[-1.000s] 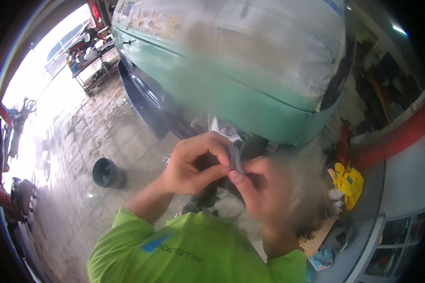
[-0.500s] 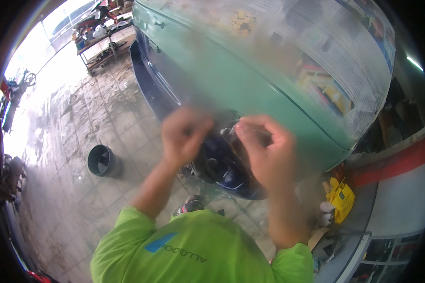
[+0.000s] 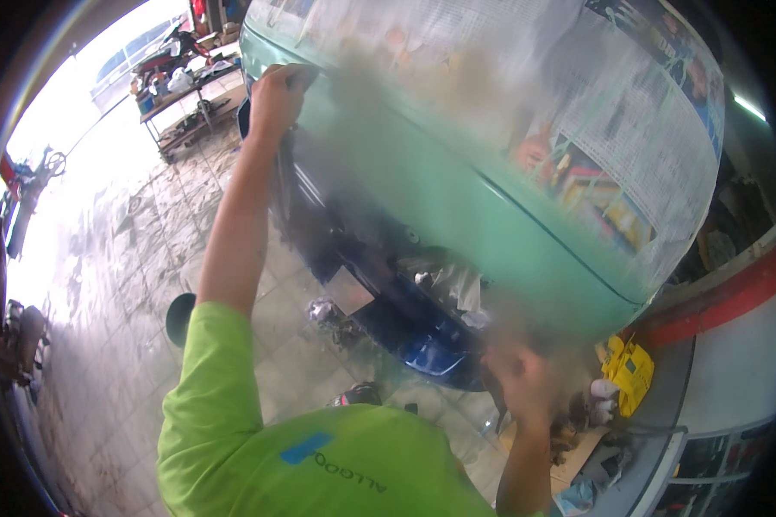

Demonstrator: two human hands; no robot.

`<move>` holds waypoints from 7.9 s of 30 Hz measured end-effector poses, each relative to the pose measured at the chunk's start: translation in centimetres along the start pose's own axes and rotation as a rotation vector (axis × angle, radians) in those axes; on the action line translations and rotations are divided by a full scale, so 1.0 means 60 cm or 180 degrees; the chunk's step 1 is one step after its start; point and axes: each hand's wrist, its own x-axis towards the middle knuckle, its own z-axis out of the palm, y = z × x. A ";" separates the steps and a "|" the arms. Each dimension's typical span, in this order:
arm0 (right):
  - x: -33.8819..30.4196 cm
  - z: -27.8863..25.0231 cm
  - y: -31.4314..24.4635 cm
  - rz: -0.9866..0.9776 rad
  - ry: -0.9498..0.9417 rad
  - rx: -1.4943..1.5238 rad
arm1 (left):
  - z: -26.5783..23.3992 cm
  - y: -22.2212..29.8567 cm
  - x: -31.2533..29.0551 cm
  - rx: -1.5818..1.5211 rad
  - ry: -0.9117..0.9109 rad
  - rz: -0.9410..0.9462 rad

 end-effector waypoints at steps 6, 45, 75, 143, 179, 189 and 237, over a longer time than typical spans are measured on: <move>-0.017 -0.008 0.048 -0.0020 -0.0084 -0.0058 | -0.001 -0.071 0.098 0.0901 -0.1138 -0.0107; 0.034 0.044 0.149 0.0378 -0.0862 0.0531 | 0.071 0.015 0.002 -0.0183 0.0464 -0.0352; 0.003 -0.139 0.318 0.0257 -0.1771 0.0507 | 0.130 0.603 -0.357 -0.0443 0.0879 0.0102; -0.039 -0.291 0.142 -0.1391 0.0364 0.2455 | 0.024 0.749 -0.612 -0.3920 -0.0752 -0.1374; 0.103 -0.313 -0.006 -0.1059 0.2160 0.1065 | 0.097 0.685 -0.338 -0.0955 -0.1881 0.2312; 0.084 -0.333 -0.003 -0.2825 0.2112 -0.1099 | 0.098 0.694 -0.338 -0.0939 -0.1920 0.2174; 0.090 -0.346 -0.020 -0.3405 0.1987 -0.1916 | 0.083 0.714 -0.374 -0.1096 -0.1949 0.1369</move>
